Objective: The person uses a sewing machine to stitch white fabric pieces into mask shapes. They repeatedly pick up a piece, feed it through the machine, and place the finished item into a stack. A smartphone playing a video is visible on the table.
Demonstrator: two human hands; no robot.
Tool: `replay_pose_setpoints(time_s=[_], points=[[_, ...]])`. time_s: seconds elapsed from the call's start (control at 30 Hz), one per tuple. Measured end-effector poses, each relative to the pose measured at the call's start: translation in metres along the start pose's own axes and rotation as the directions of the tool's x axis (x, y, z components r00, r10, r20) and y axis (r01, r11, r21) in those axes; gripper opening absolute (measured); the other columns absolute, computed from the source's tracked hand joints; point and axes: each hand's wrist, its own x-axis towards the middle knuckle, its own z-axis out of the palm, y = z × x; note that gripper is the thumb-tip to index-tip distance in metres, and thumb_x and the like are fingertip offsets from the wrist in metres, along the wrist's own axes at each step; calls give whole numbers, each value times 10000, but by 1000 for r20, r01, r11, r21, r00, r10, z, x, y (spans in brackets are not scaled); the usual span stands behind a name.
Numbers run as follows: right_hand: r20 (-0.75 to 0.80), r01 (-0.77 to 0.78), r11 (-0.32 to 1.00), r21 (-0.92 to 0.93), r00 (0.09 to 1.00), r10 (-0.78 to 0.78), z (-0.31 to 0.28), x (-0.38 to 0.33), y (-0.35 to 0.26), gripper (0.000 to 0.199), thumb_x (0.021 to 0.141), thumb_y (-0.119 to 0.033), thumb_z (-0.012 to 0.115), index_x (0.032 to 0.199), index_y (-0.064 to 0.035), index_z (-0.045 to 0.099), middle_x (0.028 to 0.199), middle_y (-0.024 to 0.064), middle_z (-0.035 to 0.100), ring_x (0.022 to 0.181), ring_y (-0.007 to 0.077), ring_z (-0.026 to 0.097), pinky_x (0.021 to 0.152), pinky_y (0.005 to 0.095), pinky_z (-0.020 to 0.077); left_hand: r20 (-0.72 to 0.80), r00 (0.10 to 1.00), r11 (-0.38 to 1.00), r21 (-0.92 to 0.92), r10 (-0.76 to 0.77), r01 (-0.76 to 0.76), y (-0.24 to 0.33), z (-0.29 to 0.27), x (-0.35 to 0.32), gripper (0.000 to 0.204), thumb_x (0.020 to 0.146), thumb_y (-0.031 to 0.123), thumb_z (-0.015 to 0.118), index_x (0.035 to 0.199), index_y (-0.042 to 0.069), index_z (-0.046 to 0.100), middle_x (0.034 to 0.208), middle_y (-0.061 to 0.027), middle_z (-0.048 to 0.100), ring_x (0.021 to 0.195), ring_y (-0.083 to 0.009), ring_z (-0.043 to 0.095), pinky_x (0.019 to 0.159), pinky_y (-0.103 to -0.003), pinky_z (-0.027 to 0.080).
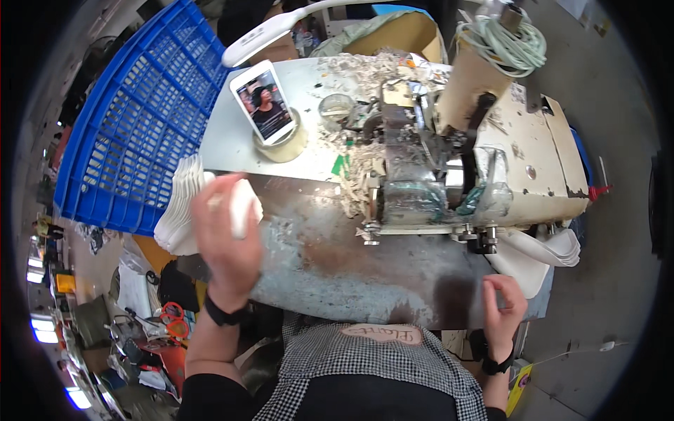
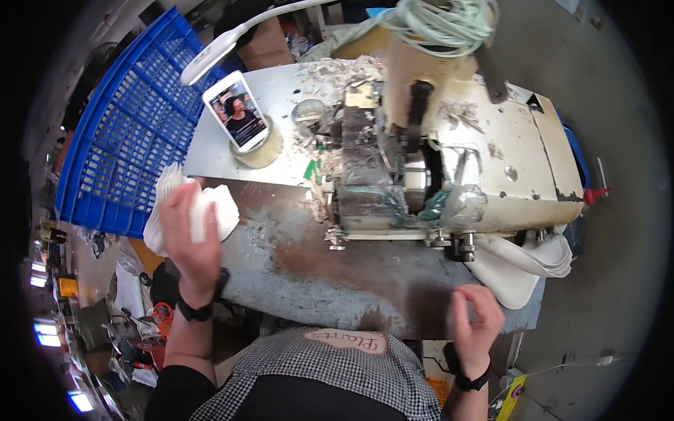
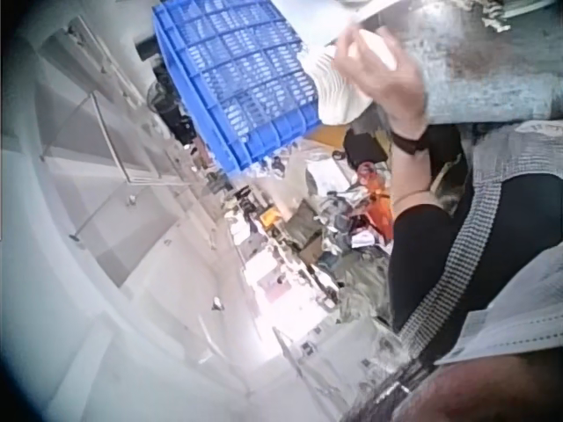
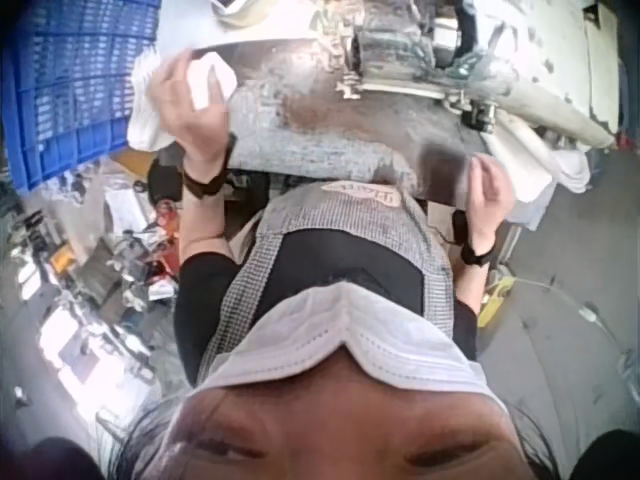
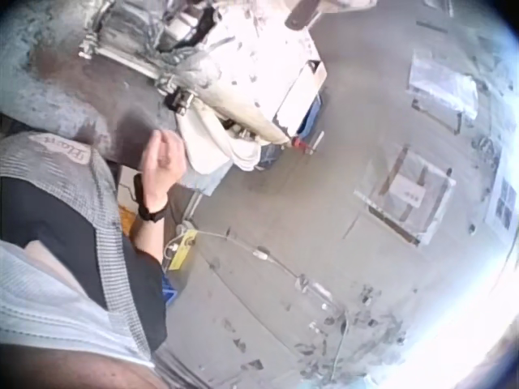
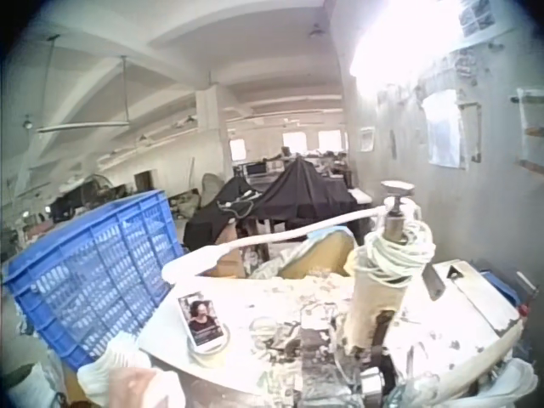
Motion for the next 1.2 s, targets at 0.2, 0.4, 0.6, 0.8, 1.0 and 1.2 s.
replay_pose_setpoints(time_s=[0.2, 0.4, 0.6, 0.8, 1.0, 1.2], points=[[486, 170, 913, 372, 802, -347, 65, 31, -84, 110, 794, -50, 686, 897, -12, 678, 863, 122, 674, 766, 242, 661, 688, 317, 516, -8, 979, 898, 395, -205, 191, -90, -44, -48, 665, 767, 100, 703, 1367, -3, 433, 1395, -230, 374, 1272, -379, 373, 1056, -488, 278], [837, -441, 740, 508, 455, -303, 161, 42, -134, 378, 835, -148, 707, 1156, 4, 580, 895, 75, 662, 776, 129, 635, 674, 269, 506, 143, 974, 952, 279, -174, 129, -136, -51, -50, 457, 785, 69, 681, 1220, 23, 548, 1032, -135, 598, 965, -335, 525, 864, -408, 426], [939, -802, 567, 187, 315, 137, 236, 45, -159, 632, 835, -89, 716, 1344, 62, 373, 1106, 121, 571, 993, 147, 588, 825, 257, 507, 172, 973, 987, 69, -153, 143, -97, -56, -67, 428, 747, 9, 685, 1165, -4, 594, 1057, -153, 623, 959, -342, 558, 851, -405, 446], [844, -608, 707, 361, 535, 30, 254, 23, -134, 536, 837, -113, 718, 1270, 61, 453, 1056, 100, 589, 933, 126, 591, 804, 259, 503, 161, 975, 987, 79, -154, 143, -90, -39, -73, 581, 699, -51, 639, 1265, 24, 531, 1159, -144, 552, 1048, -335, 502, 923, -432, 409], [846, -783, 399, 478, 532, 31, 253, 27, -148, 283, 828, -100, 715, 1045, -5, 560, 945, 55, 648, 803, 99, 595, 725, 240, 487, 162, 976, 985, 118, -144, 125, -89, -30, -75, 661, 715, -25, 647, 1336, -6, 420, 1217, -171, 492, 1094, -359, 459, 960, -479, 363], [727, -662, 339, 669, 678, -110, 243, 25, -153, 275, 865, -30, 651, 1109, 2, 528, 991, 44, 645, 885, 94, 597, 770, 230, 487, 165, 975, 988, 56, -150, 143, -94, -33, -75, 750, 764, 237, 731, 1370, -11, 367, 1236, -186, 480, 1114, -354, 453, 981, -474, 344]])
